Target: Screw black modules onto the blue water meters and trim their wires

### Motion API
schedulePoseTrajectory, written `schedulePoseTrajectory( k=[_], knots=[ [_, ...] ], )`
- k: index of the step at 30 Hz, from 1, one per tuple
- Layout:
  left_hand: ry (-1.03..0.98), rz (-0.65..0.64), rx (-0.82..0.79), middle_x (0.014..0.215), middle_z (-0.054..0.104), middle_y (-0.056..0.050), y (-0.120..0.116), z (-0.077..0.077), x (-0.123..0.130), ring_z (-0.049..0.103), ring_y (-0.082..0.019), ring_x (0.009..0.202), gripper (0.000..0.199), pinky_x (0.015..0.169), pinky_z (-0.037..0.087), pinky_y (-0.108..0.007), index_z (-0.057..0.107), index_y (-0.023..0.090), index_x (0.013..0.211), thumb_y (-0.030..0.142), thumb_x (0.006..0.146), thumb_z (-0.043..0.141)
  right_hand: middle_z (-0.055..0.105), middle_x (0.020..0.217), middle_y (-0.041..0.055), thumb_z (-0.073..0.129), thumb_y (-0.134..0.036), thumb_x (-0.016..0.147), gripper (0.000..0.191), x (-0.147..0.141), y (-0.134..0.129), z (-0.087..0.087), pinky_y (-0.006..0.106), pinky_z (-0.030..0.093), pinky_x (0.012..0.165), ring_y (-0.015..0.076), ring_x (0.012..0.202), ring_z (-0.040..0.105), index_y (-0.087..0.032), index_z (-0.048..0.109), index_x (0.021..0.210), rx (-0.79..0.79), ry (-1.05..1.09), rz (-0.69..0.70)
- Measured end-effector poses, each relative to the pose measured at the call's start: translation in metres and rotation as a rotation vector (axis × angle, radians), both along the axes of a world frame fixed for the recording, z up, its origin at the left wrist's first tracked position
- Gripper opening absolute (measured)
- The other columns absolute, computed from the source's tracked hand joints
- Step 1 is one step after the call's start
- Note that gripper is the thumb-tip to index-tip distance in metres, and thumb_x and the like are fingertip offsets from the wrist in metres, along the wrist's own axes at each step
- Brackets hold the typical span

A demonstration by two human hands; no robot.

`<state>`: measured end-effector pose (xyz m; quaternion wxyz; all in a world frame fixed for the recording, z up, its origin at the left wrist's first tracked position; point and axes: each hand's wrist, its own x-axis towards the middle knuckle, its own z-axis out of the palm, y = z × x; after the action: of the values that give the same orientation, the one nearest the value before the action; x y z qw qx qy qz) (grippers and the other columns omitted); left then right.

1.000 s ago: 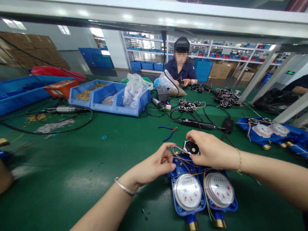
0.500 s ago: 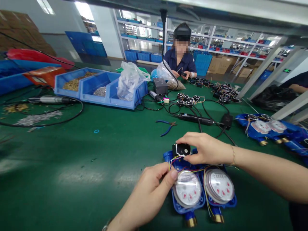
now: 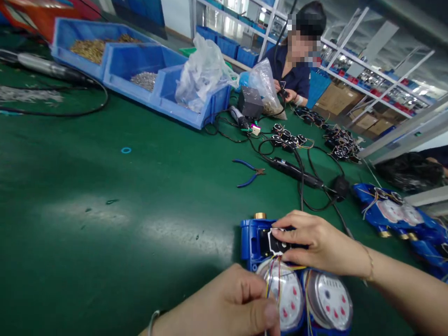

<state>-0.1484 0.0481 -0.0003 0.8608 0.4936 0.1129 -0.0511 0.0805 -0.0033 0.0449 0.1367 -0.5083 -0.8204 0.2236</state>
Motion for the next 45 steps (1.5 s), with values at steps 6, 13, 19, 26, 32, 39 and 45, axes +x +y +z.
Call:
schedulePoseTrajectory(
  k=[6,13,19,26,32,39,45],
  knots=[
    [-0.043,-0.008,-0.013,0.057,0.047,0.0,0.003,-0.009,-0.003,0.04,-0.007,0.049,0.056,0.047,0.036,-0.018,0.062,0.013,0.07,0.068,0.074,0.05,0.056,0.117,0.0071,0.06,-0.022,0.088,0.03,0.002,0.0,-0.002,0.033,0.048,0.085,0.0168,0.101,0.05,-0.017,0.056,0.118,-0.028,-0.036,-0.003],
    [-0.093,-0.038,0.046,0.056,0.039,0.003,0.002,-0.011,-0.002,0.029,-0.007,0.048,0.057,0.046,0.03,-0.019,0.059,0.015,0.072,0.069,0.078,0.042,0.055,0.118,0.0061,0.059,-0.024,0.089,0.035,0.004,-0.001,-0.001,0.034,0.048,0.086,0.0175,0.101,0.05,-0.02,0.052,0.123,-0.009,-0.059,0.022],
    [-0.101,-0.052,0.015,0.054,0.031,0.005,0.005,-0.012,-0.002,0.023,-0.007,0.049,0.055,0.044,0.025,-0.019,0.057,0.016,0.071,0.069,0.077,0.045,0.053,0.118,0.007,0.056,-0.023,0.09,0.033,-0.001,-0.003,0.003,0.035,0.049,0.086,0.0182,0.101,0.048,-0.018,0.05,0.123,-0.035,-0.174,0.025],
    [-0.112,-0.063,-0.001,0.054,0.029,0.005,0.005,-0.012,0.0,0.021,-0.007,0.049,0.055,0.044,0.026,-0.019,0.054,0.016,0.068,0.069,0.076,0.044,0.052,0.116,0.0096,0.052,-0.023,0.092,0.03,-0.009,-0.002,0.01,0.034,0.05,0.085,0.0193,0.1,0.047,-0.012,0.053,0.12,-0.026,-0.264,0.023],
    [-0.148,-0.064,0.01,0.052,0.028,0.006,0.006,-0.012,0.002,0.02,-0.006,0.046,0.058,0.044,0.024,-0.021,0.03,0.019,0.053,0.072,0.076,0.04,0.052,0.115,0.0114,0.05,-0.019,0.091,0.034,-0.011,-0.006,0.011,0.037,0.05,0.085,0.0216,0.1,0.045,-0.011,0.05,0.124,-0.019,-0.288,0.01],
    [-0.098,-0.082,-0.03,0.049,0.024,0.007,0.009,-0.007,0.001,0.02,-0.006,0.045,0.06,0.041,0.013,-0.025,0.032,0.019,0.053,0.074,0.075,0.041,0.049,0.118,0.0113,0.051,-0.019,0.09,0.039,-0.006,-0.006,0.01,0.038,0.049,0.086,0.0227,0.104,0.045,-0.016,0.045,0.129,-0.076,-0.258,0.028],
    [-0.105,-0.066,-0.07,0.048,0.024,0.007,0.009,-0.005,0.004,0.02,-0.006,0.044,0.059,0.04,0.014,-0.024,0.029,0.02,0.051,0.071,0.076,0.043,0.048,0.12,0.012,0.054,-0.017,0.089,0.049,-0.003,-0.012,0.005,0.037,0.049,0.084,0.022,0.104,0.044,-0.019,0.039,0.135,-0.049,-0.229,0.022]
  ],
)
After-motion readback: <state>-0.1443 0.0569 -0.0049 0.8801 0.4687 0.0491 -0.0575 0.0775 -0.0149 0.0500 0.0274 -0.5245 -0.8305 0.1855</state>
